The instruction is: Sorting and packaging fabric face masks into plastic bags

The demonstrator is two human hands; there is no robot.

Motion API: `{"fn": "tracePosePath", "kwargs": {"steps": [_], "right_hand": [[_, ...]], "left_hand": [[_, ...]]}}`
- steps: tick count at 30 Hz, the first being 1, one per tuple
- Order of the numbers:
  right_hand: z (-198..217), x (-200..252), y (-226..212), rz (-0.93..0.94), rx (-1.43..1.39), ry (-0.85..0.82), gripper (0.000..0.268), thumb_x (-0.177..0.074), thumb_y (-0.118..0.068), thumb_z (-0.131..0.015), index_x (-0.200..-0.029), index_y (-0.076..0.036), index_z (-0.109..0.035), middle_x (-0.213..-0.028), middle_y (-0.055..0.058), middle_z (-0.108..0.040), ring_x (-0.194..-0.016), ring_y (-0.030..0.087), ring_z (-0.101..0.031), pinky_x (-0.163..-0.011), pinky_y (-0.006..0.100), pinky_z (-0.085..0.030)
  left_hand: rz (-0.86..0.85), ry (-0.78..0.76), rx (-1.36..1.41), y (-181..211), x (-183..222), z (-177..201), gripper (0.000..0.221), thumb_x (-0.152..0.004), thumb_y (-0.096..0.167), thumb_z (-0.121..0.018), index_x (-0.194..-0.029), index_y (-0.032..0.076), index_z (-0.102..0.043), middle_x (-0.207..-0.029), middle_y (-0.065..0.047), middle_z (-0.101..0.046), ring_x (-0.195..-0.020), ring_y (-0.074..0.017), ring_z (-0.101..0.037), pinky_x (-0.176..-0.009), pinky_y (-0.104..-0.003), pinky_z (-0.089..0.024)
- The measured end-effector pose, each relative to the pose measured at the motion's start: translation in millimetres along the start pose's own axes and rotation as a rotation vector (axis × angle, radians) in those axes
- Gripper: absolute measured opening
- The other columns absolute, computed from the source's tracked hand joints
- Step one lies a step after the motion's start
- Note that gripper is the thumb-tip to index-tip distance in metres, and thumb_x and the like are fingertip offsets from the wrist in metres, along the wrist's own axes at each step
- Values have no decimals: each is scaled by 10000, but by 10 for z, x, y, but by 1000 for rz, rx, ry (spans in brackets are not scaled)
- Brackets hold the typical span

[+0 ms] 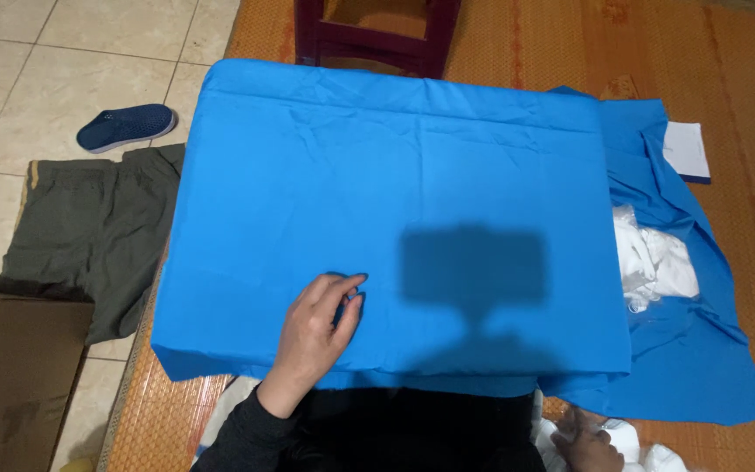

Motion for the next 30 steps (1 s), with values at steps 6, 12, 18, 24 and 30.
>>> {"fn": "tracePosePath", "kwargs": {"steps": [6, 12, 18, 24, 30], "right_hand": [[168, 54, -63, 8, -31, -263, 807, -816, -748, -620, -1533, -561, -301, -1394, 102, -677, -1239, 321, -723, -1033, 458, -516], [171, -71, -155, 246, -218, -289, 458, -892, -534, -635, -1312, -353, -602, -1289, -66, -757, -1204, 180, -732, -1025, 413, -493], [-299, -519, -146, 428, -118, -369, 389, -926, -449, -629, -1279, -288, -618, -1323, 23, -741, -1208, 273, -733, -984, 408, -551], [-223, -477, -210, 456, -15, -329, 619, -904, -441, -602, -1500, -336, -478, -1607, -52, -472, -1402, 241, -593, -1107, 458, -501], [-291, -481, -196, 531, -15, -230, 493, -886, -495, -633, -1317, -270, -555, -1439, 16, -620, -1320, 263, -655, -1051, 459, -534]], "left_hand": [[16, -48, -19, -21, -1, -7, 322, -1064, 216, -554, -1325, 49, -644, -1098, -97, -652, -940, -258, -652, -773, -423, -533], [-52, -42, -43, -19, 13, 4, 303, -1065, 202, -567, -1306, 36, -645, -1108, -117, -654, -1016, -302, -644, -824, -454, -527], [-80, -59, -56, -15, 10, -4, 312, -1066, 209, -570, -1308, 29, -651, -1103, -116, -632, -1027, -305, -622, -823, -454, -519], [-70, -92, -60, -20, 38, 4, 312, -1077, 214, -547, -1314, 38, -648, -1109, -109, -608, -1003, -294, -605, -822, -461, -502], [-126, -76, -93, 18, 72, -19, 290, -1090, 196, -525, -1294, 27, -642, -1057, -125, -577, -947, -315, -590, -786, -466, -476]]}}
Point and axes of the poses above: each hand's wrist, its own x-axis away from the middle knuckle, its own z-axis out of the back of the hand, y = z × x, the point moved 4 cm from there along -x, towards the middle knuckle
